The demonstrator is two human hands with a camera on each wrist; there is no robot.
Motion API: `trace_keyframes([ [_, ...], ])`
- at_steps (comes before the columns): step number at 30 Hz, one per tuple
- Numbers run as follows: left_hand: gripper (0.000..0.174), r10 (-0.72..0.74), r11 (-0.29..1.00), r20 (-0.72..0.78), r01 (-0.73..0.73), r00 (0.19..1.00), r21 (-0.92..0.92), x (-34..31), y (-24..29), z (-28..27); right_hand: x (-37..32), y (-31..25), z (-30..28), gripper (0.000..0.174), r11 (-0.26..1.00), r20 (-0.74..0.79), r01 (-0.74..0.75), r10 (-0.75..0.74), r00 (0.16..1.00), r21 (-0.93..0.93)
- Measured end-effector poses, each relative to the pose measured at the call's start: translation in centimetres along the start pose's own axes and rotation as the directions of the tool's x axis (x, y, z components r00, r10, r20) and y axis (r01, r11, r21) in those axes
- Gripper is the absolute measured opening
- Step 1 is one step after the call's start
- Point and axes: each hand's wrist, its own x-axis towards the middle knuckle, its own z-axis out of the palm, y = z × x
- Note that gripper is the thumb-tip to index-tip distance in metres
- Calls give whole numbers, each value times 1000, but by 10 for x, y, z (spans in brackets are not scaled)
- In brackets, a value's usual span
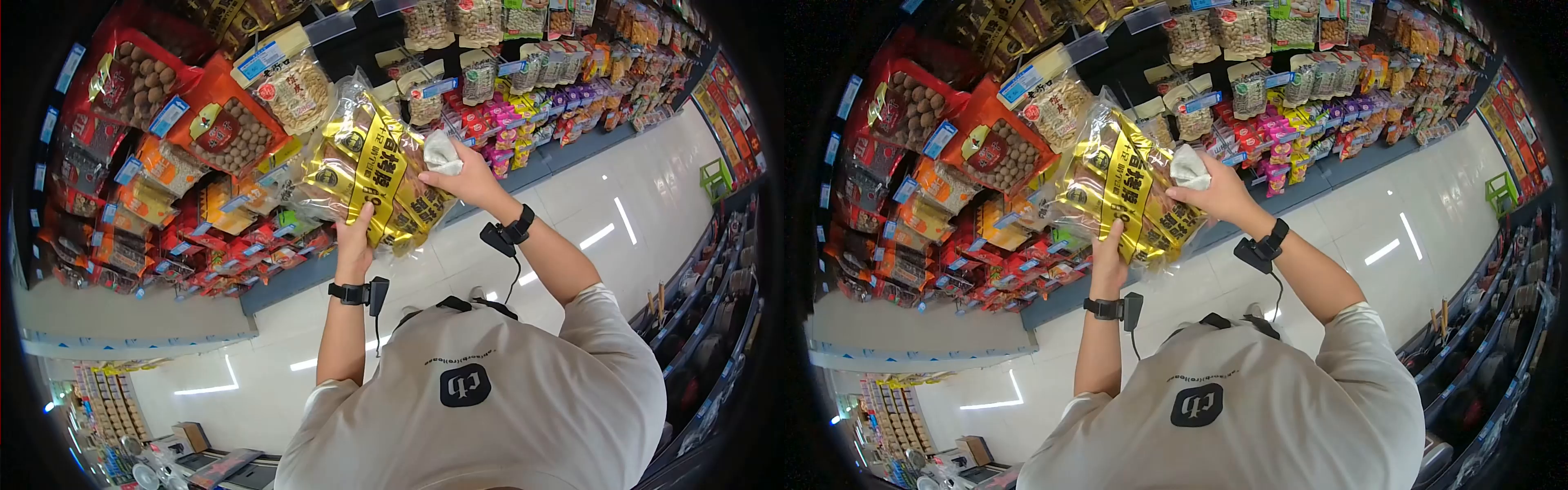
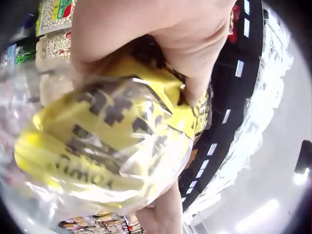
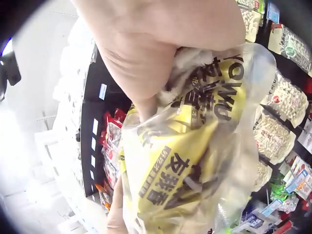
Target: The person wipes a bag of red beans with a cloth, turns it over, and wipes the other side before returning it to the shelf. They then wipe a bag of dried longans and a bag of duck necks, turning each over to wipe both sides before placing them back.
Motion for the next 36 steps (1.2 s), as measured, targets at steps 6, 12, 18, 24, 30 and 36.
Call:
trace_keyframes([
  [6,43,14,998,-75,-10,997,61,-7,11,10,-6,-7,8,69,966,-64,39,-57,996,-255],
  [12,40,-78,975,10,78,997,-207,0,3,-10,-8,-5,13,54,860,-146,306,-393,908,-408],
  [18,39,-53,955,154,95,987,-282,-1,4,-11,-14,-18,26,47,505,168,544,-611,774,-670],
  [24,43,-91,954,137,125,986,-271,-9,-6,-21,-12,-23,34,53,613,186,602,-605,774,-512],
  [30,51,-113,976,219,149,969,-158,-12,-4,-26,9,-19,27,56,891,127,438,-424,897,-119],
  [36,50,-88,985,247,121,965,-122,-20,-2,-26,17,-14,21,62,914,160,376,-353,922,-151],
])
